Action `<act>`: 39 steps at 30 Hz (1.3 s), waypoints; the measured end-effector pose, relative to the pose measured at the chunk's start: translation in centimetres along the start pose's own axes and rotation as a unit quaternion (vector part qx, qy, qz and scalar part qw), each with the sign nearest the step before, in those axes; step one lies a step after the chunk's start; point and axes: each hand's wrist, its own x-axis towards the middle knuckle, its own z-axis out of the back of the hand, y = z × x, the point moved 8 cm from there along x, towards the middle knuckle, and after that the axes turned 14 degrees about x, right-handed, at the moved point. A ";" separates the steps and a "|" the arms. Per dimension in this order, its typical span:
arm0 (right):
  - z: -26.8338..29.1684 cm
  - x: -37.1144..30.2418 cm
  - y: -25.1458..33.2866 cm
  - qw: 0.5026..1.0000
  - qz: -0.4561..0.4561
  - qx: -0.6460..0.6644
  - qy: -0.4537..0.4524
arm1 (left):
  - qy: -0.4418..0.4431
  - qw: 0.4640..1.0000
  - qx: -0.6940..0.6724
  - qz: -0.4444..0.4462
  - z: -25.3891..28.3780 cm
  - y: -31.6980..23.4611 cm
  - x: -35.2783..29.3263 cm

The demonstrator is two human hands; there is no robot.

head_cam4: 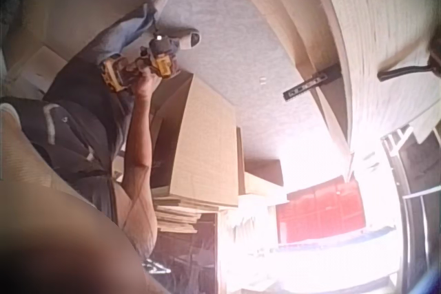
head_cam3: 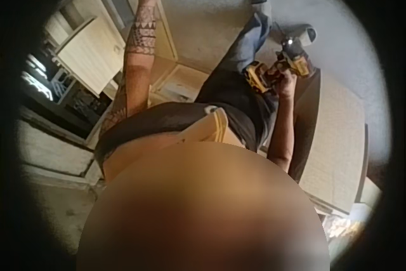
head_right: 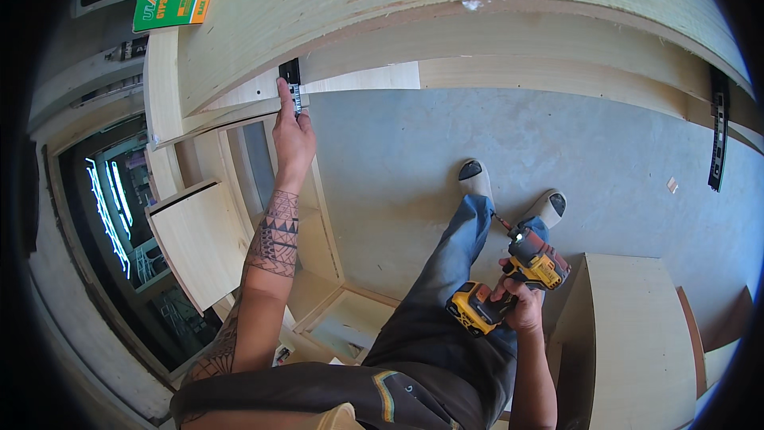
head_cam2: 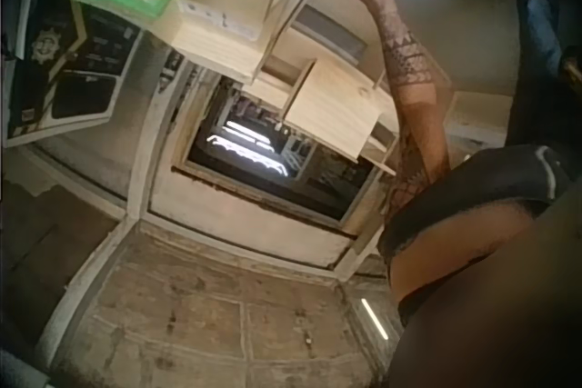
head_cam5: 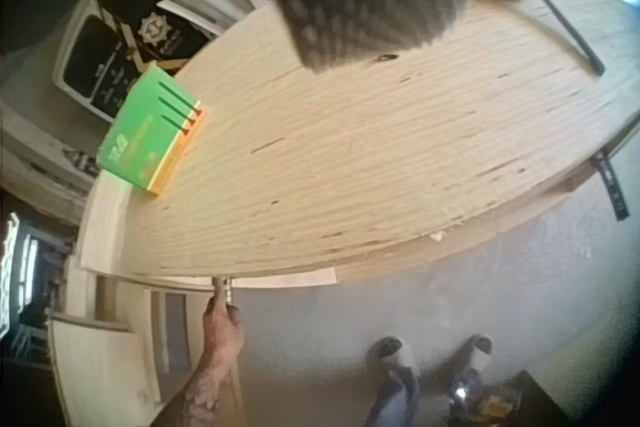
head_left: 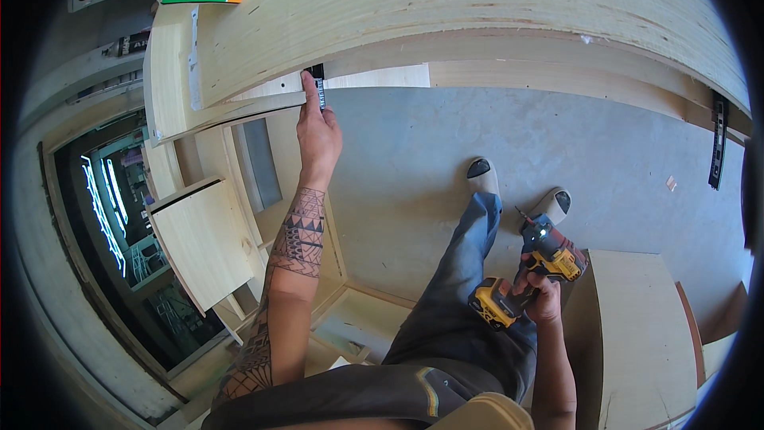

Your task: Assembling a wooden cabinet by installing drawer slides using an impact driver and screws.

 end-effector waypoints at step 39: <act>-0.8 0.9 -0.2 1.000 -0.022 0.003 -0.019 | 0.080 0.995 -0.008 0.063 1.3 -0.7 -0.9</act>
